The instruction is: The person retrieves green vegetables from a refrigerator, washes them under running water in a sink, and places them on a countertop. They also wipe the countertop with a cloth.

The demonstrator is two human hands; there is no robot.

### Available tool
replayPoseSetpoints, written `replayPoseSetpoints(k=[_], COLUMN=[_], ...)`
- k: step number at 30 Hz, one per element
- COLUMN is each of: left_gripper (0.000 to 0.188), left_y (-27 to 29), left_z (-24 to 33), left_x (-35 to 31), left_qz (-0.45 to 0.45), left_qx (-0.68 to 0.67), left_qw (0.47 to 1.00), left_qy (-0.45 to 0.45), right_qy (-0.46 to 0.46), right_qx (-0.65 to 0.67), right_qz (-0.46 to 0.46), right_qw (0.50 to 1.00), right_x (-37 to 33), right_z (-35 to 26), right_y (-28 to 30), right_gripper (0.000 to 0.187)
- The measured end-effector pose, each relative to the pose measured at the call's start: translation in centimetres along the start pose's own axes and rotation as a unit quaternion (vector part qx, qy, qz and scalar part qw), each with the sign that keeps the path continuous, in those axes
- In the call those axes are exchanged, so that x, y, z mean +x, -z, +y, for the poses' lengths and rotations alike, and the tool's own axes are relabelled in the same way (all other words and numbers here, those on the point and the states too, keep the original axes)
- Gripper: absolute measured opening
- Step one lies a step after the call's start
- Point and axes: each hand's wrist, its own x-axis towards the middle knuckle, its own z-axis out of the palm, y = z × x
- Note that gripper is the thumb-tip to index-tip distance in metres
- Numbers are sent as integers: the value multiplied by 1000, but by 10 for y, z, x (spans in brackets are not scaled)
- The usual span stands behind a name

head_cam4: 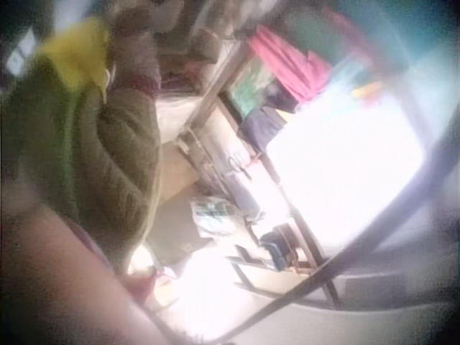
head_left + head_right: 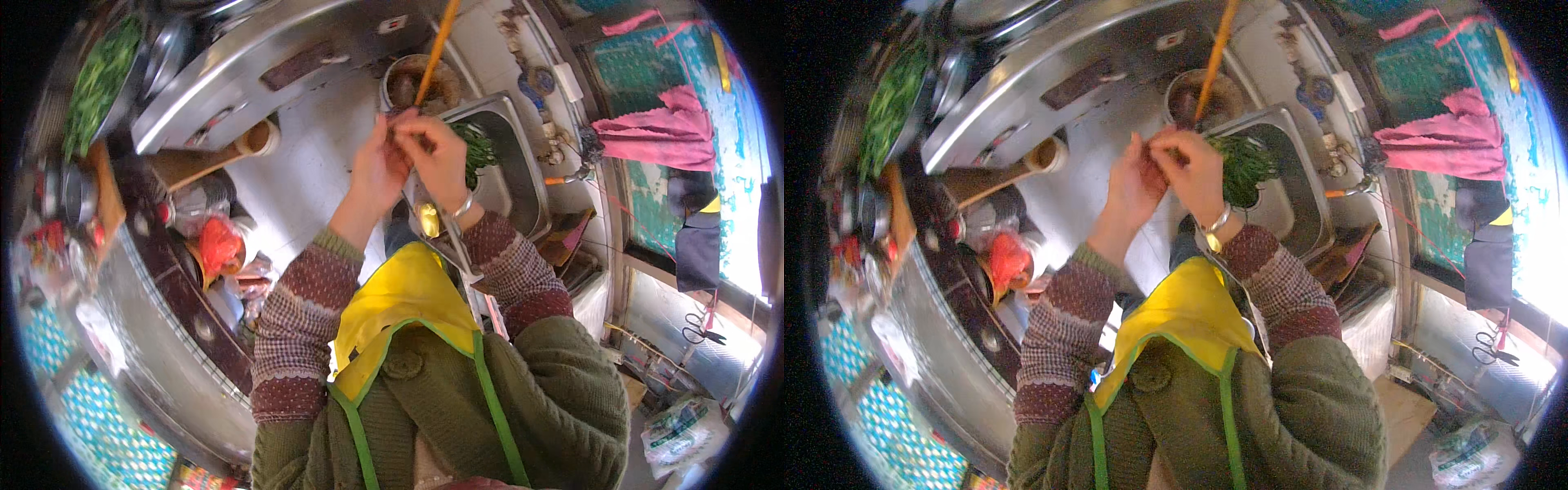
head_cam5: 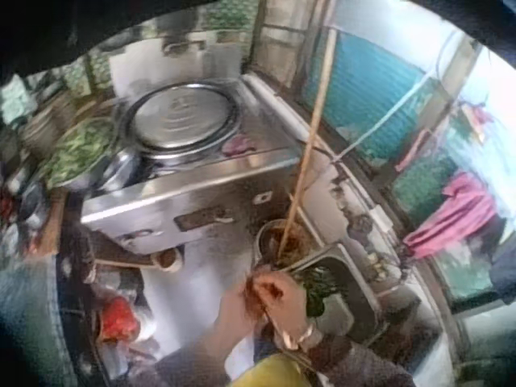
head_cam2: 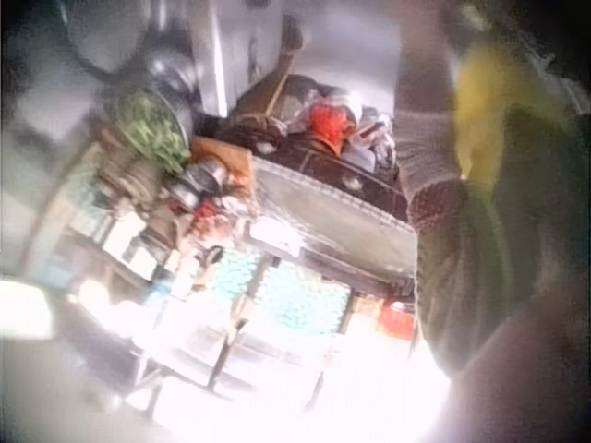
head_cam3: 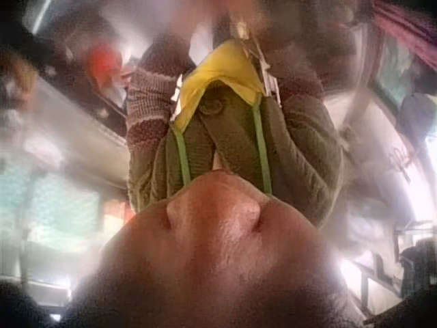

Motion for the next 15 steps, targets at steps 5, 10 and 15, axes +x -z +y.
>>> replayPoseSetpoints(k=[5,10,15], left_gripper=[63,66,65], left_y=[-46,-54,-41], left_z=[-31,-87,-156], left_x=[125,136,123], left_qz=[132,74,40], left_qx=[157,210,284], left_qw=[977,969,929], left_qy=[60,111,233], right_qy=[-44,14,-52], right_qx=[-269,-317,-409], right_qz=[-43,115,247], right_qw=[961,941,877], right_x=[88,62,-6], right_z=[130,168,154], right_y=[63,200,311], right_gripper=[43,40,24])
